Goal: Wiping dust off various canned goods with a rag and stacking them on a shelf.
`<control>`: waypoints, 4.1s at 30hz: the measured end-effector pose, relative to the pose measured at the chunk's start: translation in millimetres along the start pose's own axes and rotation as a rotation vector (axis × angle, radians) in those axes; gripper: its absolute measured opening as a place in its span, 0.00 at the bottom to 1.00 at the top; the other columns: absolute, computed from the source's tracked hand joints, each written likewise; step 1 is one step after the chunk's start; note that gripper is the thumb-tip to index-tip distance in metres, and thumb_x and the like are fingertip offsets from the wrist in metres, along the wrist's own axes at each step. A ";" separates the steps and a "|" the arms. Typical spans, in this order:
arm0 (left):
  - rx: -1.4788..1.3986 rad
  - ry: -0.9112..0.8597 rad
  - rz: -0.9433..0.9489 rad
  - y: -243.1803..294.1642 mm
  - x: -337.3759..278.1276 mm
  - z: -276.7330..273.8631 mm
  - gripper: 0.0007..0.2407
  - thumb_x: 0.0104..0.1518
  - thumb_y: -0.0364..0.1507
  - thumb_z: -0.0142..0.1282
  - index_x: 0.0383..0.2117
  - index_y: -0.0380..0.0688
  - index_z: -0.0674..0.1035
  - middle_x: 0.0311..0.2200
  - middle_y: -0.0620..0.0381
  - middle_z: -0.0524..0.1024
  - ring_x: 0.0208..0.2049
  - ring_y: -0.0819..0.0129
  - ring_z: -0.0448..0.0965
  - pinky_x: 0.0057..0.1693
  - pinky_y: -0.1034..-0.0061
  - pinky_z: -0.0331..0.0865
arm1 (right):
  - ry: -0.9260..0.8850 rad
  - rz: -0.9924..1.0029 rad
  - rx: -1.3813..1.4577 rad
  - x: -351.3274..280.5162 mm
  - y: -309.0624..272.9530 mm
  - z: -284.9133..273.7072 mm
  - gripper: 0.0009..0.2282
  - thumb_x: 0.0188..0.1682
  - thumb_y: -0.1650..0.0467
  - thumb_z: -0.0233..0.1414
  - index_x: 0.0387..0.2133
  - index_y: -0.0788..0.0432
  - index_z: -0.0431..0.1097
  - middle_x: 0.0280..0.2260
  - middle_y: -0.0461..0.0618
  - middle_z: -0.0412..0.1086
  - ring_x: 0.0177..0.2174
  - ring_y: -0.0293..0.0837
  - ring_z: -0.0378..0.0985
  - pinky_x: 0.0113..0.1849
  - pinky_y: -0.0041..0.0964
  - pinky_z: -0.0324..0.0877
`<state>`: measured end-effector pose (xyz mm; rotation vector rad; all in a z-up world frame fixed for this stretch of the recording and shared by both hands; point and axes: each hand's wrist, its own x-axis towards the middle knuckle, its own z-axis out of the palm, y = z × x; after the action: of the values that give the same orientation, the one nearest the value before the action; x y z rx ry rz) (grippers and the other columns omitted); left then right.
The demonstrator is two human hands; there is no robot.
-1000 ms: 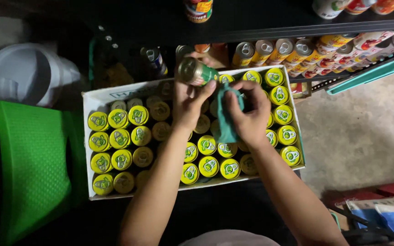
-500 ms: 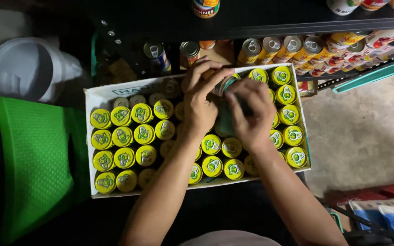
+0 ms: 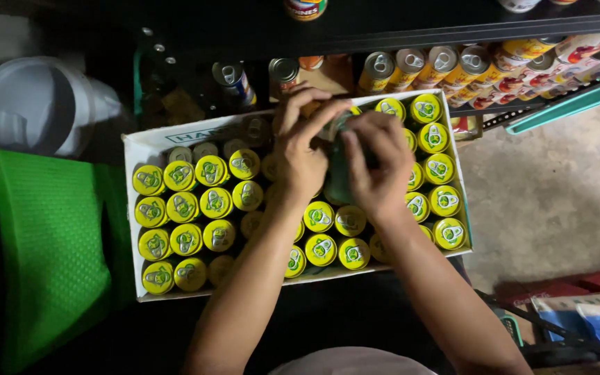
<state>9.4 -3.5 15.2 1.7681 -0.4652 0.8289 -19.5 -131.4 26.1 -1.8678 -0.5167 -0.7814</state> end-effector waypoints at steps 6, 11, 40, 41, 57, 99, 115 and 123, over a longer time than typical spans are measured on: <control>0.086 0.064 -0.061 -7.7 -8.1 -3.5 0.20 0.51 0.14 0.62 0.46 0.57 0.83 0.47 0.60 0.72 0.56 0.55 0.74 0.67 0.57 0.62 | -0.112 -0.065 -0.046 2.5 -7.7 1.5 0.05 0.51 0.77 0.59 0.39 0.64 0.78 0.37 0.61 0.72 0.39 0.63 0.78 0.39 0.52 0.73; 0.048 0.032 -0.041 -4.4 -6.2 1.6 0.17 0.54 0.14 0.58 0.44 0.54 0.83 0.45 0.57 0.73 0.53 0.55 0.74 0.69 0.56 0.60 | -0.007 0.008 -0.020 7.5 1.8 -2.3 0.02 0.54 0.78 0.57 0.37 0.68 0.73 0.36 0.62 0.71 0.38 0.65 0.78 0.38 0.52 0.71; 0.086 -0.023 -0.061 -2.6 -5.1 -0.6 0.16 0.56 0.17 0.59 0.45 0.58 0.82 0.44 0.60 0.72 0.52 0.56 0.75 0.65 0.58 0.63 | 0.035 -0.029 0.068 6.1 6.1 2.1 0.05 0.55 0.75 0.56 0.40 0.67 0.70 0.37 0.62 0.69 0.41 0.66 0.76 0.43 0.55 0.70; 0.068 -0.043 -0.048 -5.6 -5.2 0.5 0.16 0.54 0.18 0.61 0.45 0.58 0.82 0.44 0.59 0.72 0.51 0.54 0.75 0.65 0.57 0.64 | 0.039 -0.037 0.080 4.3 5.8 3.6 0.05 0.54 0.75 0.57 0.40 0.67 0.71 0.37 0.61 0.70 0.41 0.65 0.77 0.43 0.55 0.70; -0.002 -0.025 0.009 -12.3 -8.5 2.2 0.15 0.50 0.26 0.70 0.44 0.54 0.84 0.43 0.55 0.74 0.52 0.50 0.74 0.64 0.56 0.63 | -0.040 -0.055 0.090 -6.4 2.2 1.3 0.04 0.51 0.75 0.59 0.36 0.65 0.75 0.36 0.60 0.71 0.40 0.63 0.77 0.42 0.55 0.71; -0.123 -0.030 -0.447 -10.2 -17.5 -5.4 0.27 0.60 0.43 0.62 0.60 0.37 0.71 0.57 0.35 0.70 0.61 0.42 0.70 0.67 0.51 0.61 | -0.299 0.275 -0.034 7.9 0.7 -6.1 0.21 0.46 0.77 0.57 0.54 0.63 0.63 0.39 0.67 0.66 0.41 0.71 0.72 0.44 0.65 0.67; -0.077 0.042 -0.198 15.2 -3.7 2.5 0.24 0.51 0.38 0.69 0.54 0.42 0.78 0.49 0.37 0.77 0.53 0.43 0.77 0.60 0.54 0.69 | -0.170 0.569 0.125 -0.1 23.3 -2.8 0.22 0.42 0.68 0.65 0.50 0.59 0.69 0.42 0.68 0.73 0.47 0.65 0.76 0.49 0.59 0.68; -0.031 0.022 -0.051 36.1 43.8 7.4 0.23 0.56 0.40 0.64 0.56 0.43 0.76 0.49 0.44 0.77 0.52 0.49 0.78 0.59 0.58 0.69 | -0.033 0.384 0.078 60.8 2.8 -30.1 0.26 0.37 0.76 0.66 0.52 0.57 0.70 0.35 0.55 0.73 0.39 0.50 0.77 0.47 0.49 0.72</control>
<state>17.5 -19.3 69.6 1.7334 -0.4152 0.8001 16.2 -159.8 76.4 -1.8340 -0.1941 -0.4685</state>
